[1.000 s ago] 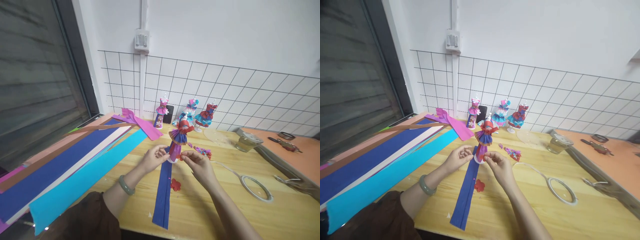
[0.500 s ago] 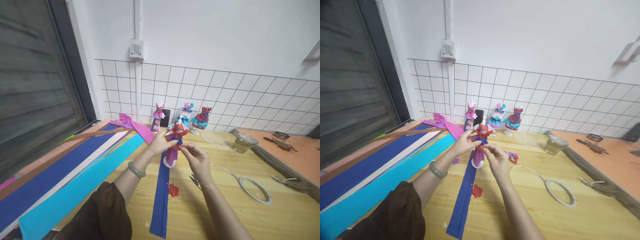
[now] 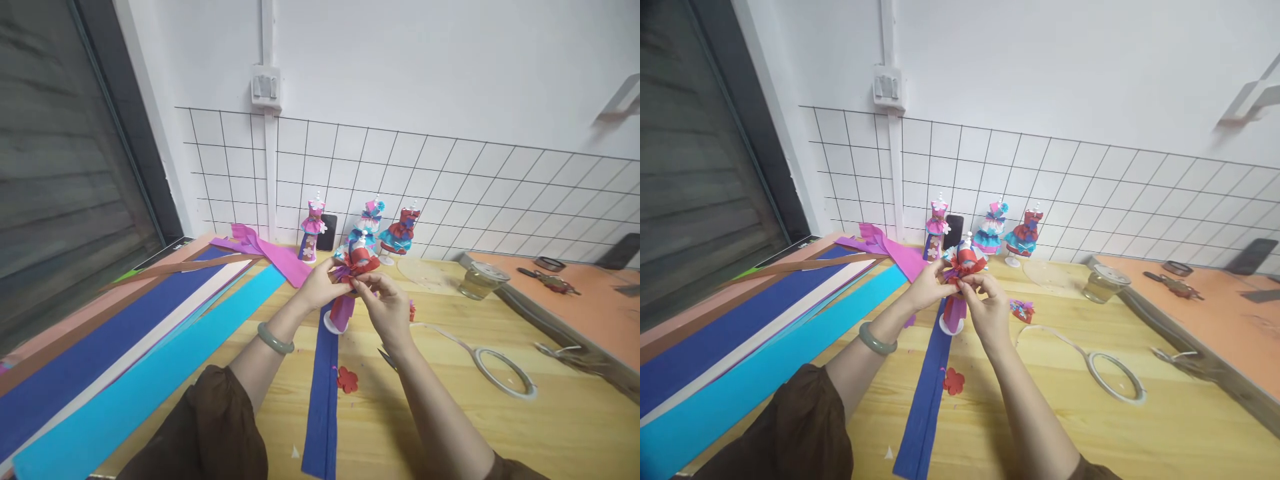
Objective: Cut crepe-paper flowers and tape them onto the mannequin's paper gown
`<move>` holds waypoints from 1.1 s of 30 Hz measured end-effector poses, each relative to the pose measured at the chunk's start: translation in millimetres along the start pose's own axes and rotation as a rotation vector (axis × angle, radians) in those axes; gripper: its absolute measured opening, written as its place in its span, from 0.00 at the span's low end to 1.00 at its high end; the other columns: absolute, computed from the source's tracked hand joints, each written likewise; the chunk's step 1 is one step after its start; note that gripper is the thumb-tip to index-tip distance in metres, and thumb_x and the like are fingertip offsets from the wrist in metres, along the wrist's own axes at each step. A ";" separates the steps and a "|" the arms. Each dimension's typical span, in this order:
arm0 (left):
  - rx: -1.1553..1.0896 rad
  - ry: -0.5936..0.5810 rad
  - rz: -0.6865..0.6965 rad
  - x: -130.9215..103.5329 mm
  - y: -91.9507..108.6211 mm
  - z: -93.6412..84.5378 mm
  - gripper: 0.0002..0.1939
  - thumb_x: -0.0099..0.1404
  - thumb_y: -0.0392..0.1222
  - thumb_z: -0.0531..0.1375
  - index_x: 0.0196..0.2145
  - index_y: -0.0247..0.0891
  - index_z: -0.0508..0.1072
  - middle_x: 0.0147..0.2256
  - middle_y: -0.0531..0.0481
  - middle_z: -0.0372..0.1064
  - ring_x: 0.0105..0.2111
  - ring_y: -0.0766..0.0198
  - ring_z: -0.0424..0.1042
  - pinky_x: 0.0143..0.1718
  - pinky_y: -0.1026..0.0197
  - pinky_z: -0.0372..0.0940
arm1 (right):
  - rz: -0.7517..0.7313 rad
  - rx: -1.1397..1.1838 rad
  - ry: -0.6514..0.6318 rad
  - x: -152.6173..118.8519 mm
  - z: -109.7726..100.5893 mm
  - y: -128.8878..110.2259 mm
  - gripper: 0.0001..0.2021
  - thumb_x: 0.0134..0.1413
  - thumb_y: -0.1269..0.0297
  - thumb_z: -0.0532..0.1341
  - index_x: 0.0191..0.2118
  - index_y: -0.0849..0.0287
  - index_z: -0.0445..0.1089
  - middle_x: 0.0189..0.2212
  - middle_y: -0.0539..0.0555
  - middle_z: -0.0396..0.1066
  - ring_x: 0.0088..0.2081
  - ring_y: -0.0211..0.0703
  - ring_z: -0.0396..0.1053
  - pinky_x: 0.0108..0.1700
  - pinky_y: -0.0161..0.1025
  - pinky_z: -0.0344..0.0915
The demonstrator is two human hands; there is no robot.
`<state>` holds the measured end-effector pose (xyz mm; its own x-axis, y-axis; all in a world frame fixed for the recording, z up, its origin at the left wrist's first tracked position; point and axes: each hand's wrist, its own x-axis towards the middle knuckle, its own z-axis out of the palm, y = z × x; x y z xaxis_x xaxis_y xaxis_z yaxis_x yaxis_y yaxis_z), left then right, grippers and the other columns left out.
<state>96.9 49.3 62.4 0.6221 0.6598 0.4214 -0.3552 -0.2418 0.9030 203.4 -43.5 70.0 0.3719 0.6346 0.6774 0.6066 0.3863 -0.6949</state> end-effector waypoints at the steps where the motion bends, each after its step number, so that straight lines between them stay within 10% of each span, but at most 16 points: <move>1: 0.002 -0.002 0.013 -0.1 -0.6 -0.1 0.23 0.50 0.37 0.64 0.44 0.33 0.63 0.44 0.41 0.66 0.44 0.56 0.67 0.44 0.56 0.63 | -0.001 -0.007 0.006 -0.1 1.3 0.0 0.06 0.49 0.61 0.60 0.30 0.58 0.69 0.27 0.52 0.68 0.28 0.38 0.63 0.32 0.38 0.61; 33: 0.096 0.018 0.097 0.5 -0.5 0.1 0.19 0.52 0.36 0.61 0.43 0.34 0.63 0.43 0.43 0.66 0.43 0.59 0.68 0.44 0.57 0.63 | 0.125 0.248 0.093 3.7 13.6 4.9 0.12 0.44 0.62 0.63 0.35 0.58 0.62 0.29 0.52 0.67 0.30 0.40 0.66 0.31 0.39 0.64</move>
<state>97.5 49.7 62.2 0.5752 0.6427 0.5061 -0.3440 -0.3713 0.8624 198.2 -30.2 65.8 0.5027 0.6278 0.5943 0.3661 0.4682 -0.8042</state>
